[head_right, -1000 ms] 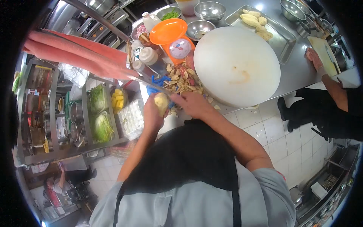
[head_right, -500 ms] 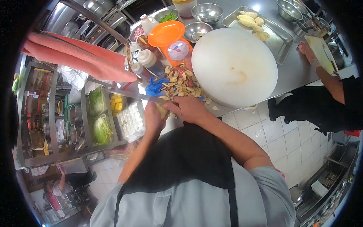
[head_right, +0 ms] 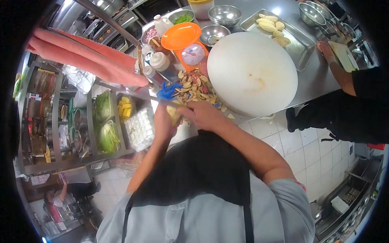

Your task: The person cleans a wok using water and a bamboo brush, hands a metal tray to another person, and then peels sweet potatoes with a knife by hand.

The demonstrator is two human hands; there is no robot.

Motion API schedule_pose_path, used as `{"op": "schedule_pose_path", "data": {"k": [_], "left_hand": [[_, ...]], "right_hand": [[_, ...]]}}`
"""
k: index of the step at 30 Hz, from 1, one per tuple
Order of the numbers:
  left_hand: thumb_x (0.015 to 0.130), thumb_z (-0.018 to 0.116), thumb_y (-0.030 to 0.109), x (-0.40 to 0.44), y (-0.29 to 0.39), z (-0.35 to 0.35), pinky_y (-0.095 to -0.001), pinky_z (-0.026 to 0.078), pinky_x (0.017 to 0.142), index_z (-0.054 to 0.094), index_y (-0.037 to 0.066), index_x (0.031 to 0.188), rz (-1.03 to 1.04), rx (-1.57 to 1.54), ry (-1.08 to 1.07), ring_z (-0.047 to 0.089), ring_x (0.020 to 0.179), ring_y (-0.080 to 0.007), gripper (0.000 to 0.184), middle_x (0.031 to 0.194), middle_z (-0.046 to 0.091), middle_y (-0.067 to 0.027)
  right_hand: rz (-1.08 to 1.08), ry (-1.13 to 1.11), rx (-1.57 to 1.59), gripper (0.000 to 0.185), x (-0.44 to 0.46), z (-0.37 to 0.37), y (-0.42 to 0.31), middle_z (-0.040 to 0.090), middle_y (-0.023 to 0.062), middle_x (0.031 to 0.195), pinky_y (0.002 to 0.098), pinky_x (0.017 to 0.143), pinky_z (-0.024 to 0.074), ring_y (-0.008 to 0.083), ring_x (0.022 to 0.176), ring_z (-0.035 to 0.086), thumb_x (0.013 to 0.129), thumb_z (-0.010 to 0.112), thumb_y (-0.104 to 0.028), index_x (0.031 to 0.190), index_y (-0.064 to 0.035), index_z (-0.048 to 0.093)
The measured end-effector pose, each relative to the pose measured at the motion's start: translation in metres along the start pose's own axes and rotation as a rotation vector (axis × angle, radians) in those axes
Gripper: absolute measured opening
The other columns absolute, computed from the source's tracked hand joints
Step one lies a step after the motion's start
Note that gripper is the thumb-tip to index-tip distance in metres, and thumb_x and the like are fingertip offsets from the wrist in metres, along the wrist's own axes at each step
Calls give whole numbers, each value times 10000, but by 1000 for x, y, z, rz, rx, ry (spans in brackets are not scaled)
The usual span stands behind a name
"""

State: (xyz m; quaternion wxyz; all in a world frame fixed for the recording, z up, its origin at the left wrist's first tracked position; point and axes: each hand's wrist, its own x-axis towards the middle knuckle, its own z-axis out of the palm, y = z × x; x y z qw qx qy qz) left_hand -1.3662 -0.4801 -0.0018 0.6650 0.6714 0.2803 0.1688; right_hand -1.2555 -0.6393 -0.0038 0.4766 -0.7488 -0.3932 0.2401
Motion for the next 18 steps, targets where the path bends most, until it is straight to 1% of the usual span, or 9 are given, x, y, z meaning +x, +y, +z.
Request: {"op": "schedule_pose_path", "data": {"k": [2,3,4,5,6,9,12,15,18], "left_hand": [[1019,540,429,-7,7,4,-291,487,547,604,42,1126,86,79,-21,638,763,-216,407,999,676,-109],[1023,505,499,-10,21,10,-283,485,556,609,49,1130,5,3,3,633,767,-217,474,1022,681,-115],[1014,522,544,4,-1,-6,-280,495,587,618,47,1137,-284,-407,-157,626,796,-232,521,1065,679,-131],[1006,540,589,18,-22,-22,-276,505,619,627,44,1145,-635,-765,-204,619,826,-247,569,1108,677,-147],[1003,543,599,13,-20,-22,-278,503,614,631,43,1143,-685,-852,-183,612,819,-245,580,1104,674,-154],[1008,530,607,12,-17,-14,-277,492,597,626,37,1158,-802,-997,-96,578,799,-237,597,1094,665,-185],[1042,498,579,15,-30,-17,-299,502,564,612,63,1197,-819,-1026,-146,616,792,-248,550,1004,666,-147],[1044,492,556,18,-41,-12,-344,585,715,605,74,1250,-763,-1046,-115,664,957,-276,537,1132,676,-142],[1069,502,479,6,1,10,-432,634,774,563,37,1301,-783,-1023,49,702,984,-311,502,1138,681,-137]], "right_hand": [[364,-59,156,713,4,-2,23,627,134,701,435,682,494,289,692,627,1038,445,-650,859,10,647],[537,-99,230,707,8,-7,30,645,134,713,448,702,504,303,711,651,1038,449,-648,866,4,660],[592,-120,336,708,8,-9,30,635,120,709,440,698,504,286,702,640,1042,439,-650,861,1,653],[655,-142,448,710,5,-9,28,624,107,705,432,693,504,269,693,629,1045,429,-652,857,-2,645],[712,-154,559,711,4,-9,27,614,93,702,424,688,504,252,683,618,1049,420,-654,853,-6,638],[365,-3,219,685,4,-4,26,660,134,746,442,703,520,307,707,657,1028,471,-654,879,-6,632],[145,55,-61,655,-4,0,14,703,184,818,485,725,528,373,779,698,993,531,-657,912,-16,638],[58,-34,-183,636,-10,-1,-12,717,209,865,523,750,529,416,861,706,956,580,-661,925,-30,651],[10,-44,-301,630,-11,-1,-21,719,196,861,529,757,530,411,866,711,946,589,-664,926,-39,655]]}}
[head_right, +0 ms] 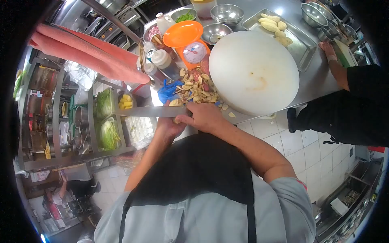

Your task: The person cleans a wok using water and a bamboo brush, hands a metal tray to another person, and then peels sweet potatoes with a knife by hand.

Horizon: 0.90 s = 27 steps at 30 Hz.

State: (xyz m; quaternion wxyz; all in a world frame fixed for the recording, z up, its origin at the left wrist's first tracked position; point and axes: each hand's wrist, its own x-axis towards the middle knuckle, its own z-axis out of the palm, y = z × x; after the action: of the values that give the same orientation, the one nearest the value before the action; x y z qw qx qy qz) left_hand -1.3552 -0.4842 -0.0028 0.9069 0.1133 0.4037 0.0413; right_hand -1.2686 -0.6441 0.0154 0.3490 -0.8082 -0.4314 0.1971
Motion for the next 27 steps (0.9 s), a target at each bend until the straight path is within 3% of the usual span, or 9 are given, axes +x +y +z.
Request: {"op": "schedule_pose_path", "data": {"k": [1,4,6,10,14,18,21,25,27], "left_hand": [[1062,514,480,6,3,-10,-458,633,866,554,34,1336,4,19,-30,704,1048,-338,525,1181,686,-141],[1056,509,495,-5,-3,6,-379,622,663,580,57,1260,72,33,47,701,869,-292,488,1100,686,-113],[1048,496,518,-3,7,-13,-300,519,536,600,86,1185,65,204,-36,654,747,-245,466,993,671,-114],[1047,473,539,-30,5,1,-218,323,391,587,119,1053,10,335,-76,538,559,-185,435,834,629,-115],[1055,448,564,-9,13,-14,-227,379,405,588,106,1076,-27,237,28,539,585,-187,480,869,644,-134],[1068,469,504,-5,17,-20,-259,459,445,605,54,1152,-180,2,-225,603,662,-203,478,984,679,-137],[1058,495,491,-1,8,-20,-261,501,468,606,37,1144,-89,-54,-148,645,715,-189,476,987,678,-117],[1050,507,472,-5,6,-17,-238,490,434,610,47,1128,-102,-82,-125,643,650,-177,444,934,673,-108],[1046,505,478,0,12,-35,-219,451,395,615,57,1117,-211,-55,-210,611,579,-171,440,891,665,-110]], "right_hand": [[0,-5,-3,631,0,0,0,719,196,859,529,758,530,412,867,710,941,592,-666,925,-39,654],[-13,-18,6,644,1,1,2,712,203,861,528,768,530,418,880,705,948,576,-673,935,-34,655],[-30,-20,40,668,2,9,13,700,218,871,523,785,529,426,905,698,979,532,-679,959,-24,660],[288,-43,214,634,17,-1,42,718,223,896,508,818,531,428,931,697,979,544,-639,1009,-24,696],[276,-30,325,641,14,7,32,707,224,875,496,777,524,423,888,692,1001,532,-626,977,-9,702],[63,-19,145,658,8,2,7,699,219,855,502,724,517,425,834,686,989,543,-646,928,-5,681],[-68,19,41,647,2,6,-4,700,204,850,515,716,516,429,833,685,962,574,-653,919,-14,666],[-52,-19,17,620,4,4,-5,713,196,882,507,757,526,426,870,691,957,589,-647,960,-35,684],[-27,-33,86,612,4,7,2,717,197,891,495,781,532,416,882,697,969,580,-639,973,-39,702]]}}
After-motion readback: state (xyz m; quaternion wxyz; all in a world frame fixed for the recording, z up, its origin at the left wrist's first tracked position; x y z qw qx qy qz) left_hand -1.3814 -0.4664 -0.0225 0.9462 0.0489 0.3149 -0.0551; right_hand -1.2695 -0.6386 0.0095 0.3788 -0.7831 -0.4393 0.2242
